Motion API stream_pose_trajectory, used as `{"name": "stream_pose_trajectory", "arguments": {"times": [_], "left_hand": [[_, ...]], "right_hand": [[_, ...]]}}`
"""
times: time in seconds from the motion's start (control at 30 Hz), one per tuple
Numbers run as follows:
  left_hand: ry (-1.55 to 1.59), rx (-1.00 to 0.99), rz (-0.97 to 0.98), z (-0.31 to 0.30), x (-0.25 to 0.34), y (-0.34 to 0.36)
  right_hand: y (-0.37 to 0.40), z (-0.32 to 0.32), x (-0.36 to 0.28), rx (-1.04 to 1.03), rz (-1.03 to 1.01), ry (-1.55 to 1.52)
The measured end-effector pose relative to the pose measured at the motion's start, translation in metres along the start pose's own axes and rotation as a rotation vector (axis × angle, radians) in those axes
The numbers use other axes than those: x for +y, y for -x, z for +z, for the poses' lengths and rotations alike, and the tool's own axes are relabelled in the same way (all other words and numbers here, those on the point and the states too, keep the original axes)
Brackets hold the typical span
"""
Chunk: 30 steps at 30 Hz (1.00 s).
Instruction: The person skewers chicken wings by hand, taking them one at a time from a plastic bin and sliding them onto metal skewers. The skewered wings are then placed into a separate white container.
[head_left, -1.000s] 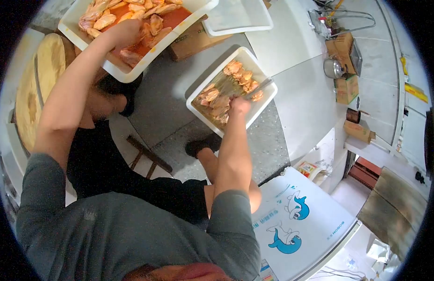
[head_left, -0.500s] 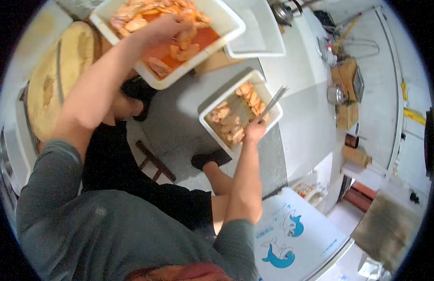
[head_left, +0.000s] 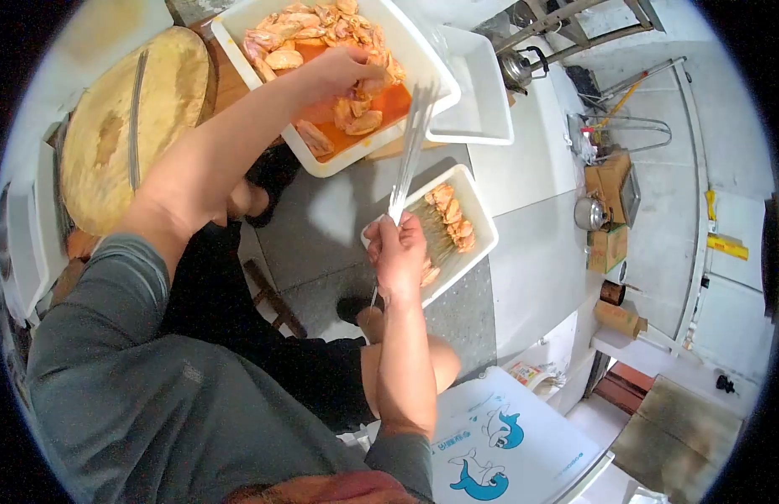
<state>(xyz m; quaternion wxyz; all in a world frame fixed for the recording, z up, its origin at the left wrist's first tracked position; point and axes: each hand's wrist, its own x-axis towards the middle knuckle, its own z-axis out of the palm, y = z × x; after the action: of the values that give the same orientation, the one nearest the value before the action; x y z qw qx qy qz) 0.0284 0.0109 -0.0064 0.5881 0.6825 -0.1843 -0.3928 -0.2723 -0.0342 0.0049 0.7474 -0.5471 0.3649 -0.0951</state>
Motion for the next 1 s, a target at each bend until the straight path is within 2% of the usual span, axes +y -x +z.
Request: {"name": "stream_pose_trajectory", "arguments": {"times": [0.17,0.3,0.5,1.0], "left_hand": [[0.228,0.043,-0.047,0.022,0.021,0.025],[0.366,0.014,-0.05,0.019,0.019,0.015],[0.2,0.063,-0.045,0.017,0.01,0.003],[0.294,0.053,-0.022,0.019,0.017,0.014]], "right_hand": [[-0.027,0.012,-0.011,-0.094,0.02,0.008],[-0.046,0.01,-0.006,-0.095,-0.021,0.07],[-0.051,0.012,-0.008,-0.076,-0.064,0.165],[-0.048,0.019,-0.007,-0.054,-0.035,0.053]]}}
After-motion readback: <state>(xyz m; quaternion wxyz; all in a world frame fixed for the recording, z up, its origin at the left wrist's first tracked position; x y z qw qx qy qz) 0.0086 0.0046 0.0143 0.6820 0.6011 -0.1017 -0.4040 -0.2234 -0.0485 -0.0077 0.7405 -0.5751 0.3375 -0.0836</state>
